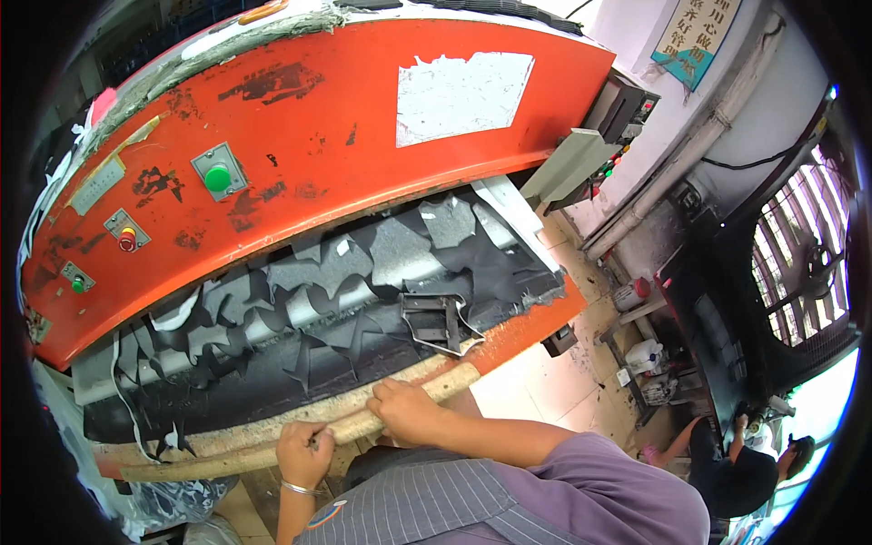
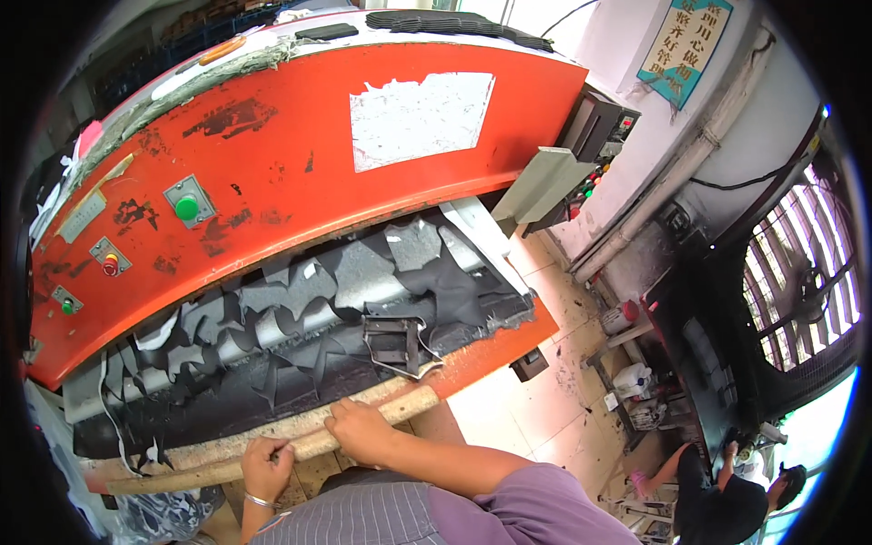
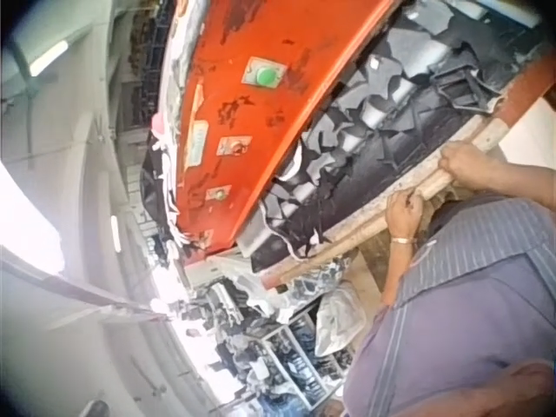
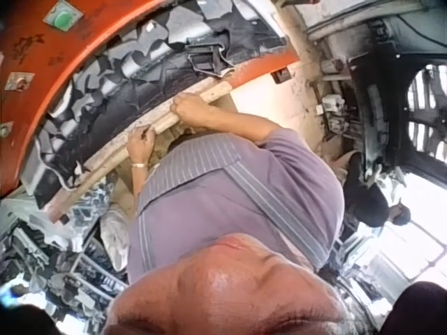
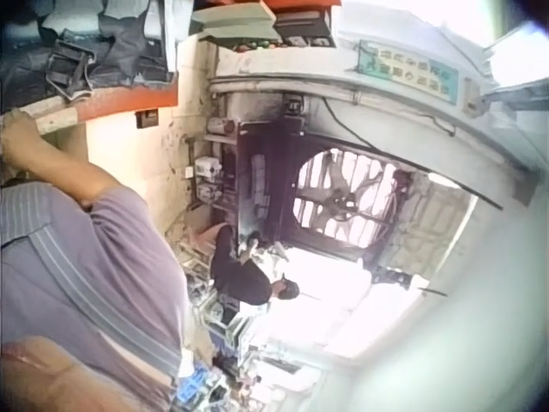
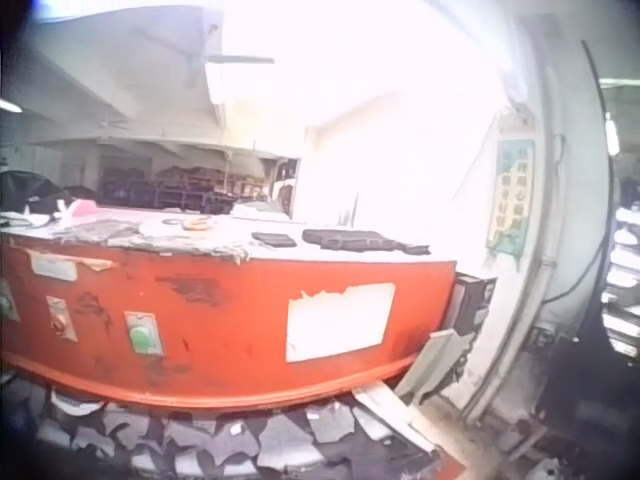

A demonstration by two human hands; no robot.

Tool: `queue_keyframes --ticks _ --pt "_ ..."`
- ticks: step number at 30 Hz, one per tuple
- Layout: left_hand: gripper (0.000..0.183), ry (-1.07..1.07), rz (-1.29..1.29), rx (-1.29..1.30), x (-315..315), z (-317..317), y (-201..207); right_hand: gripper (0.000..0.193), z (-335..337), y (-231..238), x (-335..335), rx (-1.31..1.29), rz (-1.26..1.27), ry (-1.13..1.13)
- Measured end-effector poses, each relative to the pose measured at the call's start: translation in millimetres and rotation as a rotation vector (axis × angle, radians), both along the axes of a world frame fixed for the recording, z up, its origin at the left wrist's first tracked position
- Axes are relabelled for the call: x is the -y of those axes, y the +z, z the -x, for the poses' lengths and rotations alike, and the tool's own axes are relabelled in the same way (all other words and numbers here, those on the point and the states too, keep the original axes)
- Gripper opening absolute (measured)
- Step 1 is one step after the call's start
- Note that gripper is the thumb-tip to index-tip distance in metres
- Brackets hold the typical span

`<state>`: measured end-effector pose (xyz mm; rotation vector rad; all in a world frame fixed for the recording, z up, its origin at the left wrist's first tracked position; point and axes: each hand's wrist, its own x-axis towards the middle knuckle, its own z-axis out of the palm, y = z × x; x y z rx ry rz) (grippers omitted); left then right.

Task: Using a hydraulic press machine and metal dies to cut shoe components from leather sheets.

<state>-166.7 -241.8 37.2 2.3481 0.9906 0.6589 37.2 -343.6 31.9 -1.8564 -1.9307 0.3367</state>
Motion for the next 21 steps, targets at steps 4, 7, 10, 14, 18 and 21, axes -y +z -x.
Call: queue_keyframes --ticks 4,7,10,14,18,21 --pt "0.016 -0.048 0.076 -0.070 -19.5 -7.1 10.1 0.045 -26.6 10.9 -6.3 -0.034 0.207 0.236" --pt "0.017 -0.233 0.251 -0.273 -51.6 -25.1 27.9 0.039 -84.9 64.6 -46.9 -0.219 0.511 0.352" --pt "0.026 -0.288 -0.018 -0.173 -93.8 -79.0 40.4 0.047 -150.3 75.9 -111.4 -0.206 0.163 -0.006" --pt "0.051 -0.175 -0.447 -0.158 -150.8 -175.7 35.0 0.089 -215.6 51.4 -197.8 0.237 -0.011 -0.427" --pt "0.059 0.000 -0.256 -0.309 -184.4 -205.9 28.5 0.086 -221.1 22.3 -233.0 0.259 -0.019 -0.427" --pt "0.046 0.027 -0.065 -0.382 -179.7 -196.9 21.3 0.071 -228.0 34.3 -228.7 0.236 0.033 -0.361"
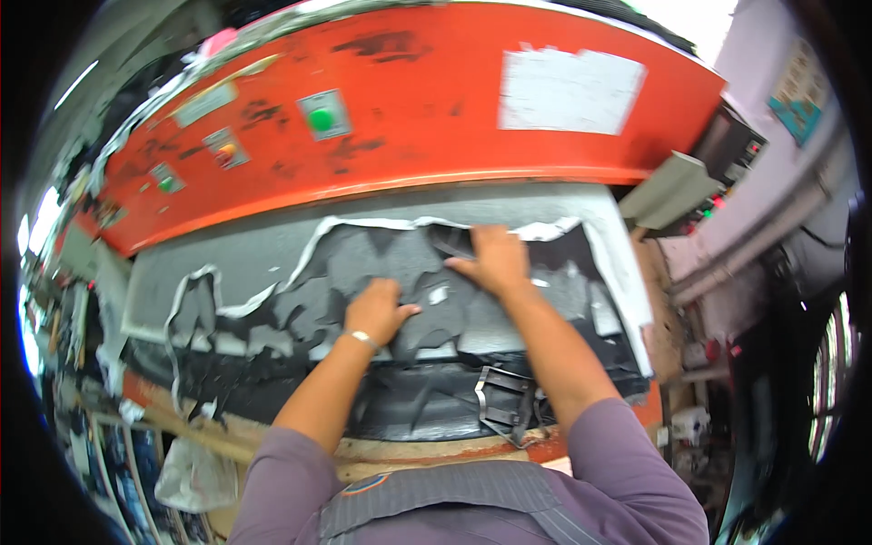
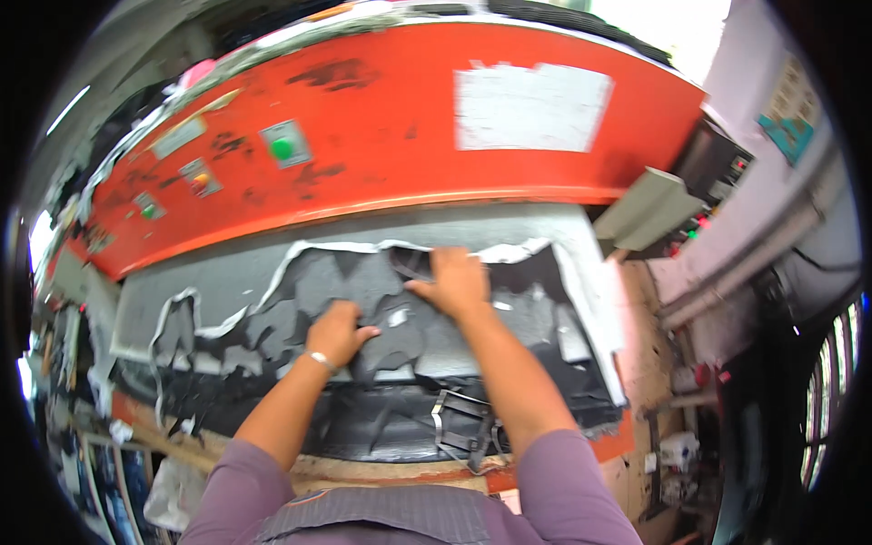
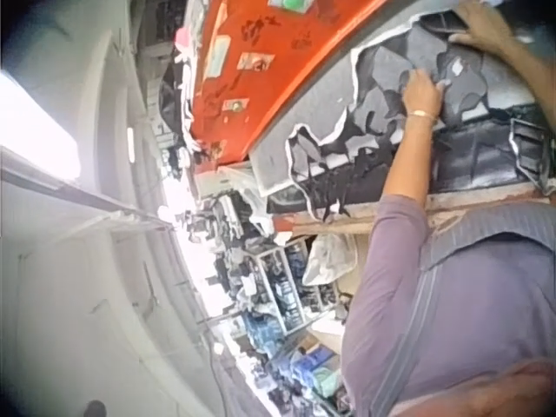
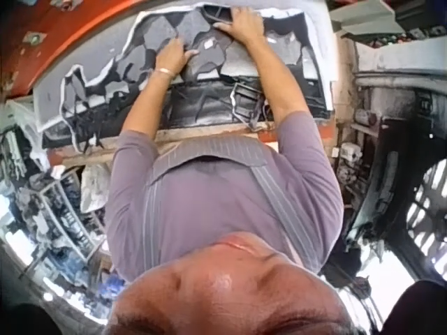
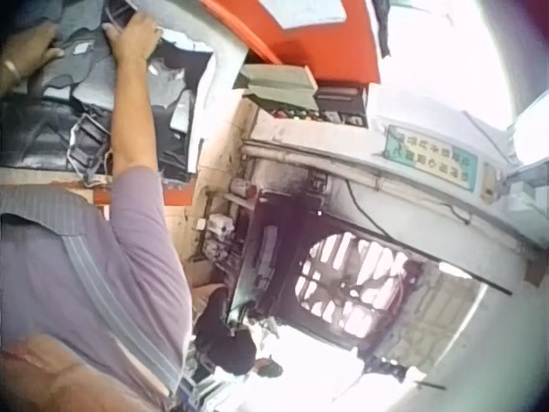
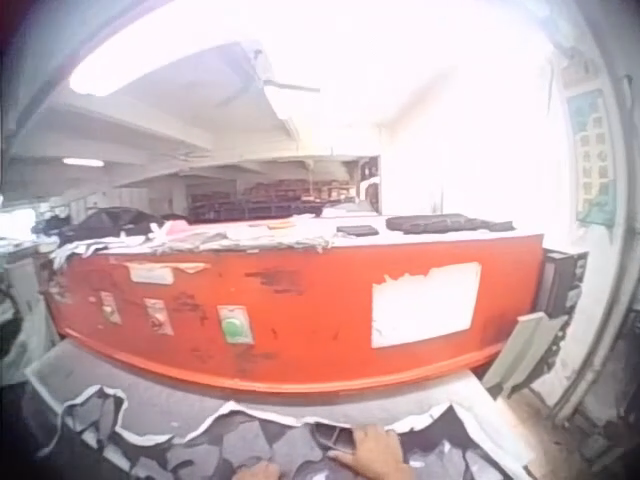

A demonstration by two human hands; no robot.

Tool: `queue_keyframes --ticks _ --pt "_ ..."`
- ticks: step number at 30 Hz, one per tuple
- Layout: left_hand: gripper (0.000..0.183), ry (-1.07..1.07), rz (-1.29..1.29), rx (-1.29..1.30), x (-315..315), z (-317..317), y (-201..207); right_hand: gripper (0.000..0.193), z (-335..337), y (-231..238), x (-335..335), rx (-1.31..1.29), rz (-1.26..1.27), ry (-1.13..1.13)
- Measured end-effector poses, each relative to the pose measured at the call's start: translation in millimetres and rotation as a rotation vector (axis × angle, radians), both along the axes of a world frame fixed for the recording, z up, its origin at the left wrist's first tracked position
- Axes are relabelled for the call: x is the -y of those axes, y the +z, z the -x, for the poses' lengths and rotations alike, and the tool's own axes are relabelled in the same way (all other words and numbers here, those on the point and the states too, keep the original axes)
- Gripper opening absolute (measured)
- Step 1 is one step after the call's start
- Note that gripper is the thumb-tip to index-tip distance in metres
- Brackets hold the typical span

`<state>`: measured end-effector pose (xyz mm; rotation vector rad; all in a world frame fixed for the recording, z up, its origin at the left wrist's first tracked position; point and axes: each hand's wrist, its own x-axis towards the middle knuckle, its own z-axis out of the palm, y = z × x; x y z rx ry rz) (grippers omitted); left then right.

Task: Using a hydraulic press machine and metal dies to cut shoe components from leather sheets.

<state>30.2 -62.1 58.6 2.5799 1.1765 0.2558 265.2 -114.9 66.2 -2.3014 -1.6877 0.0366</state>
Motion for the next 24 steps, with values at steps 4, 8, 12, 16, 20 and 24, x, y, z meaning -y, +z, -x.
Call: queue_keyframes --ticks 4,8,12,16,20,24 --pt "0.033 -0.140 -0.042 -0.041 20.6 -25.9 -17.9 0.053 -112.3 -15.6 53.0 -0.789 -0.466 -0.157" --pt "0.035 0.095 0.163 0.279 -15.0 4.6 -13.6 0.045 -113.1 55.4 102.7 -1.420 -1.070 -0.151" --pt "0.032 0.275 0.646 1.109 -86.5 40.0 80.3 0.045 -110.3 100.8 170.3 -1.310 -1.317 -0.059" --pt "0.020 0.151 0.606 1.652 -160.9 148.6 165.5 0.049 -64.8 116.7 219.2 -1.183 -1.291 -0.105" --pt "0.024 0.130 0.398 1.975 -232.5 379.3 215.9 0.046 4.3 90.7 229.7 -1.210 -1.224 -0.193" --pt "0.024 0.496 0.002 2.018 -238.4 594.5 194.2 0.055 93.6 63.6 230.1 -0.801 -0.736 -0.289"
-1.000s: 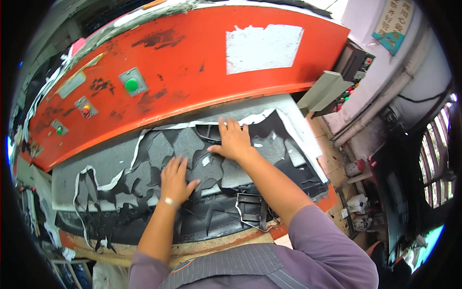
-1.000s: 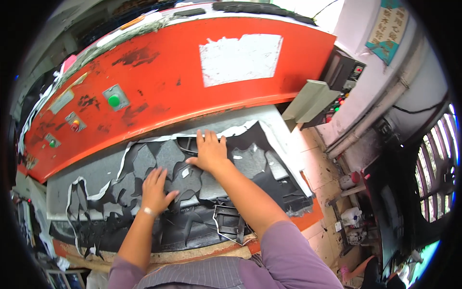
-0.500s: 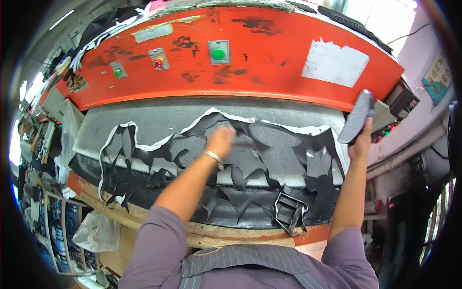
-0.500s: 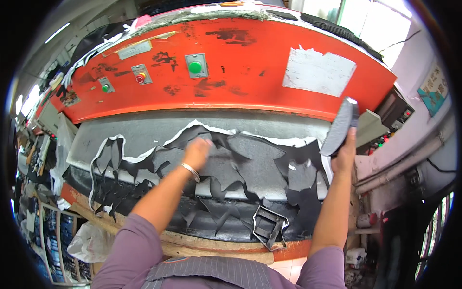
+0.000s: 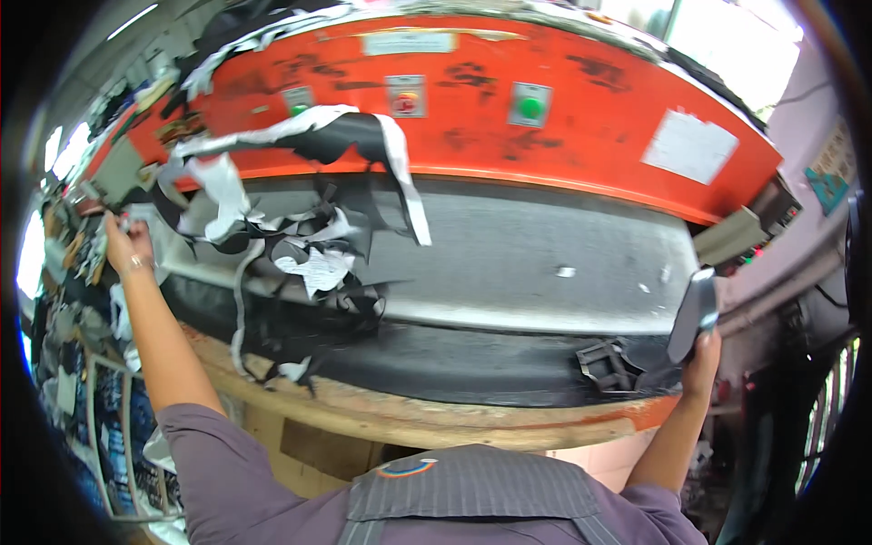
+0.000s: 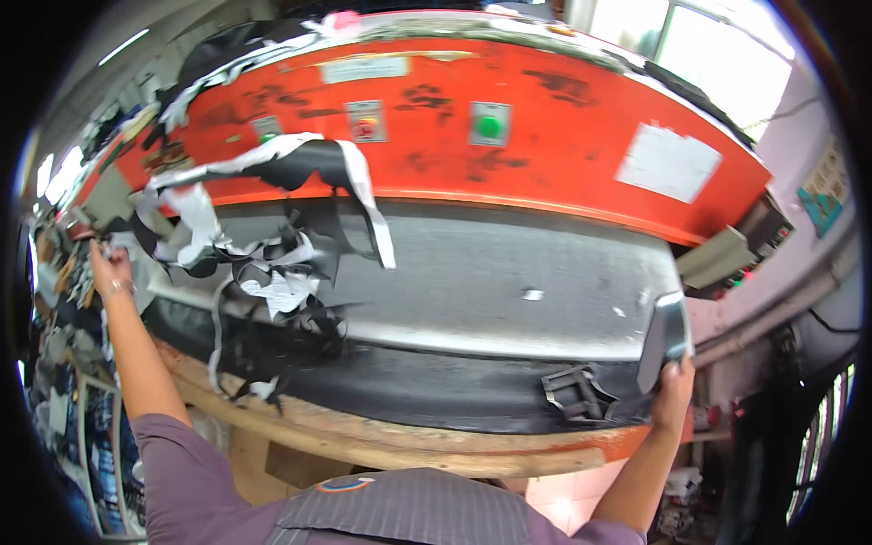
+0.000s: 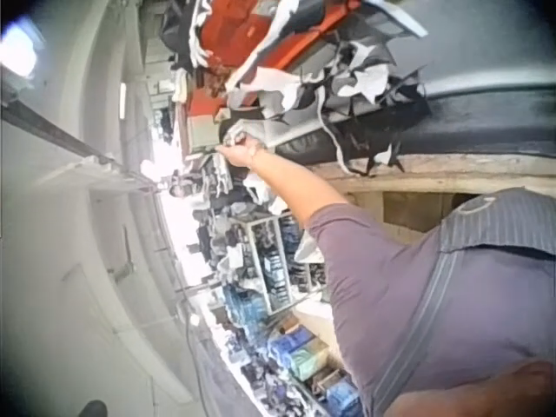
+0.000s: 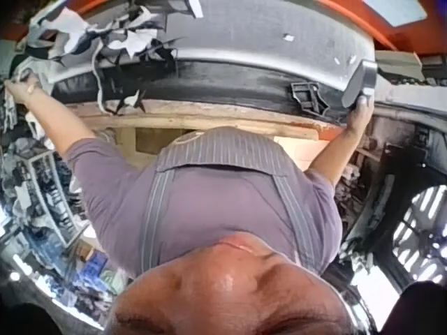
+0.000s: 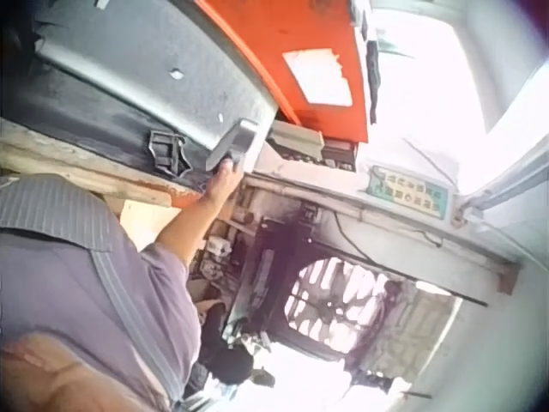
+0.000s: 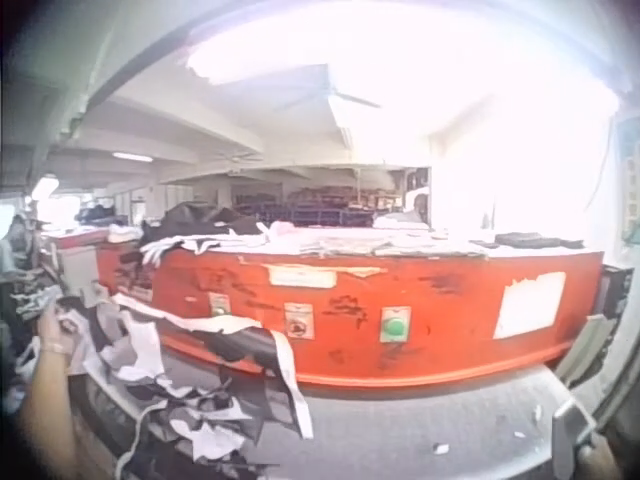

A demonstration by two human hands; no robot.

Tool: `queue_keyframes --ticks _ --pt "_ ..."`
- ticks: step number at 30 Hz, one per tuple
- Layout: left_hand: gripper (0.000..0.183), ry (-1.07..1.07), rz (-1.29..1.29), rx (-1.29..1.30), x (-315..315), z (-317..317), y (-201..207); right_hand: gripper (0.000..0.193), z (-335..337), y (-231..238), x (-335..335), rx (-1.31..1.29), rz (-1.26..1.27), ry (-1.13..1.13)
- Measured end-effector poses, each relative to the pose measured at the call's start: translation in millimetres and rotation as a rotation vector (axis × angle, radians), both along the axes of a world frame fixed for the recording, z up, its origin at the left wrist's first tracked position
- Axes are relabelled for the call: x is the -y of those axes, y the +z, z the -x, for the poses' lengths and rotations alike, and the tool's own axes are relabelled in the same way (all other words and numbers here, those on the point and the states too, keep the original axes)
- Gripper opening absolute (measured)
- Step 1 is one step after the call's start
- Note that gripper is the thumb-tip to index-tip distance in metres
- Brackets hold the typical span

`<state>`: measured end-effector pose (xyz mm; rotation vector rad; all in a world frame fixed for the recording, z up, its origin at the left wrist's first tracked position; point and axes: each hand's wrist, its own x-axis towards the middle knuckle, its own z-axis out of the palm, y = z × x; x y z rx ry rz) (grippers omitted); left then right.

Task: Using a hydraulic press machine and metal dies to cut shoe components from leather sheets.

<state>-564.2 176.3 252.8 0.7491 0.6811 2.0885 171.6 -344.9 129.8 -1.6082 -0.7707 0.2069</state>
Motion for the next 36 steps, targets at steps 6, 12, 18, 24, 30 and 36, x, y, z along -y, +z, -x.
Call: queue_keyframes --ticks 6,12,18,24,30,36 --pt "0.027 0.196 0.412 -2.274 64.5 94.7 -151.0 0.068 197.3 -18.9 -96.5 0.139 0.463 0.753" --pt "0.110 -0.331 0.984 -1.708 135.3 -75.8 -219.5 0.083 285.4 -30.1 -156.5 0.832 0.835 1.005" --pt "0.088 -0.551 0.735 -2.147 220.4 -170.3 -186.4 0.066 255.5 41.6 -296.0 0.801 0.623 1.281" --pt "0.030 -0.446 0.443 -1.612 193.9 -156.3 -198.9 0.028 221.2 102.8 -463.7 0.797 0.132 0.658" --pt "0.036 -0.001 0.704 -0.780 145.4 -18.6 -129.5 0.034 217.7 95.2 -504.9 0.440 0.081 0.541" --pt "0.038 -0.022 0.653 -0.605 94.5 130.6 -204.4 0.041 223.1 92.9 -531.0 0.378 0.096 0.386"
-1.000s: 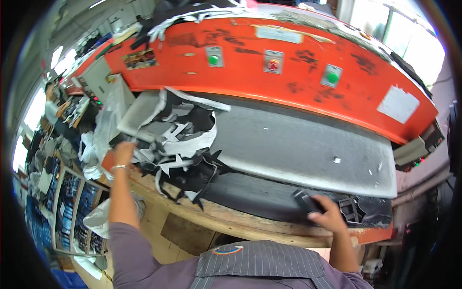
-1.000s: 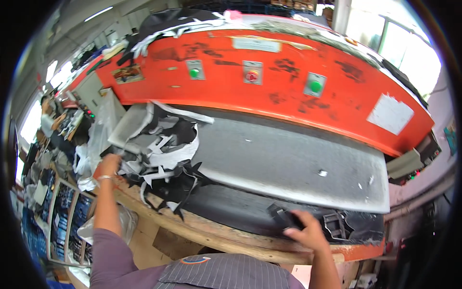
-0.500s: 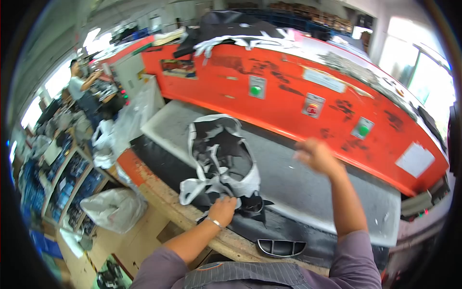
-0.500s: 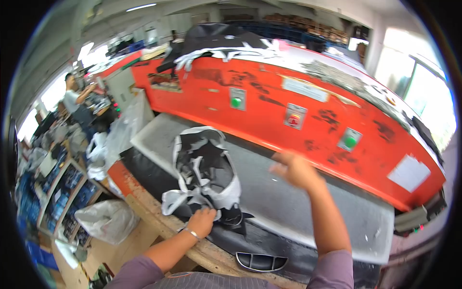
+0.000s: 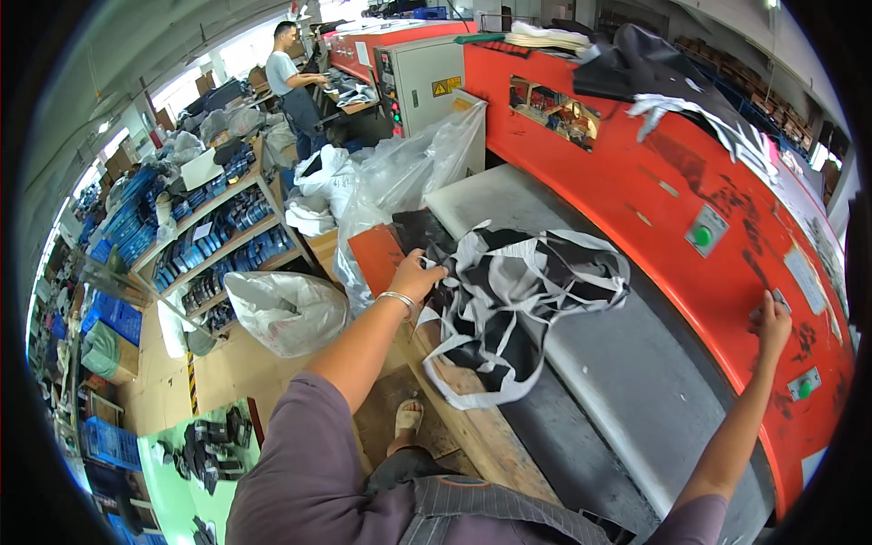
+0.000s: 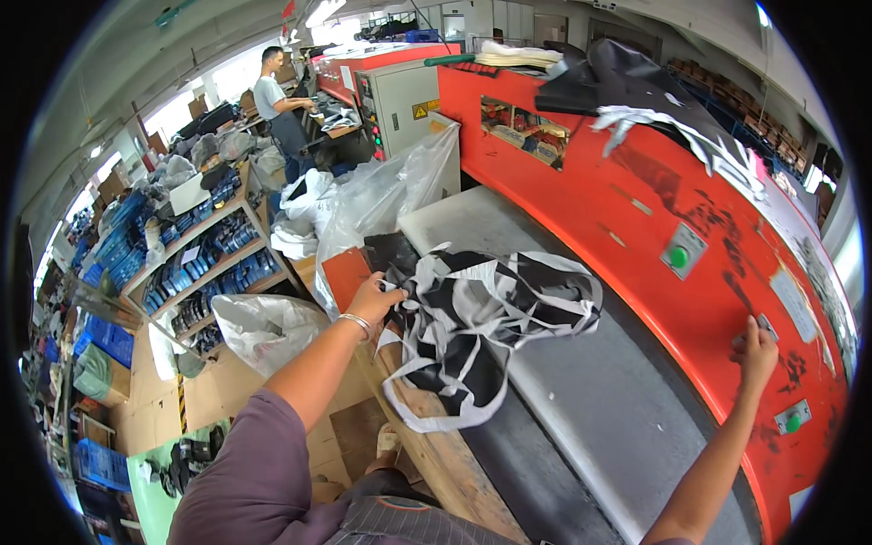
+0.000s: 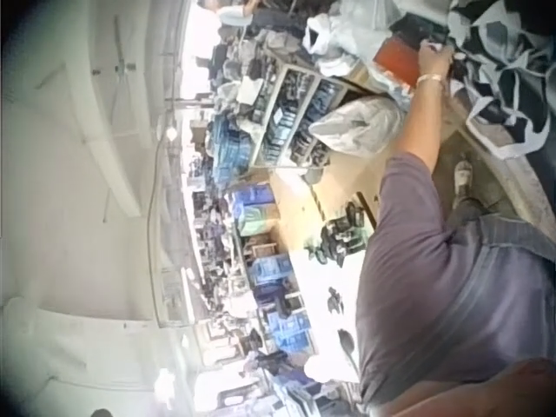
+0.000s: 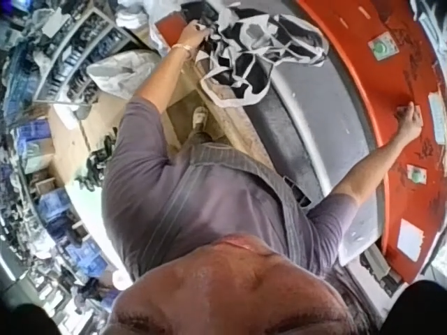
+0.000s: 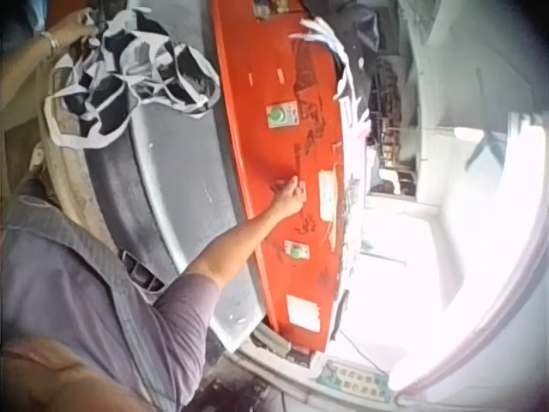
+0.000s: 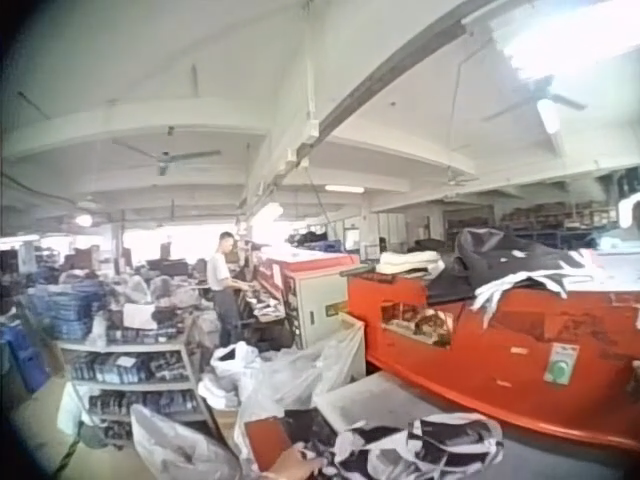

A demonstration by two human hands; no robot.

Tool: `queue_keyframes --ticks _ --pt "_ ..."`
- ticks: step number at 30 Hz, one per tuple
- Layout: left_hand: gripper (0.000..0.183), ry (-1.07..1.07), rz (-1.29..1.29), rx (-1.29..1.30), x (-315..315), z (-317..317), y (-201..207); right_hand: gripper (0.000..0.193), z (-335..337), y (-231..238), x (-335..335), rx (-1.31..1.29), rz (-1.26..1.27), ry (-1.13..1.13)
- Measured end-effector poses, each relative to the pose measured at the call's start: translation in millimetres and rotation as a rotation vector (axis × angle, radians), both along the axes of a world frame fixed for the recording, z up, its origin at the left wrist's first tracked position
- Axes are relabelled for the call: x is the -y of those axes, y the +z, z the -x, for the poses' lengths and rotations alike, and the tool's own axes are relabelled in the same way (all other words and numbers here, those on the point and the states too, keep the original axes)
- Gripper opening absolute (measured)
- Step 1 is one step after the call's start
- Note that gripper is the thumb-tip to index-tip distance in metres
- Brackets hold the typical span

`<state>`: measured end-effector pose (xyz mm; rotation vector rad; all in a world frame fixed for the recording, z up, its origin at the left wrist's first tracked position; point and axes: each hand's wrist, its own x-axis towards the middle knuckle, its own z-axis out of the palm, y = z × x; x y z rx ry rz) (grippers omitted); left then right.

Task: Using a hydraulic press machine and metal dies to cut shoe components from leather sheets.

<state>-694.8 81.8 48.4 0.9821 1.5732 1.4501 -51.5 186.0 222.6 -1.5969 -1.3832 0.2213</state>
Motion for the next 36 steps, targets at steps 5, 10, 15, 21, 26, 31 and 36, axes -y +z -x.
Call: queue_keyframes --ticks 5,10,15,21,26,31,36 --pt "0.041 -0.551 0.430 -0.287 -70.9 126.5 34.2 0.036 64.9 -52.4 10.5 0.160 -0.026 0.052" --pt "0.048 -0.039 0.174 -0.591 -205.2 307.6 -24.3 0.068 241.3 -197.5 3.0 -0.070 0.377 0.328" --pt "0.058 0.223 0.513 -0.765 -293.3 424.4 -89.6 0.100 454.7 -209.3 47.2 0.638 0.363 0.610" --pt "0.103 0.342 0.697 -0.508 -353.4 445.1 -143.5 0.072 587.7 -202.1 121.2 0.624 0.765 0.259" --pt "0.040 -0.036 0.223 -0.484 -315.8 433.8 -200.8 0.074 604.0 -229.3 69.3 0.399 0.552 0.126" --pt "0.023 0.137 -0.062 0.192 -194.5 385.9 -122.8 0.053 657.4 -163.8 -13.6 -0.343 0.543 0.048" --pt "0.016 0.223 -0.100 0.310 -92.8 409.0 -75.6 0.037 802.8 -166.7 -164.3 -0.989 0.157 0.297"
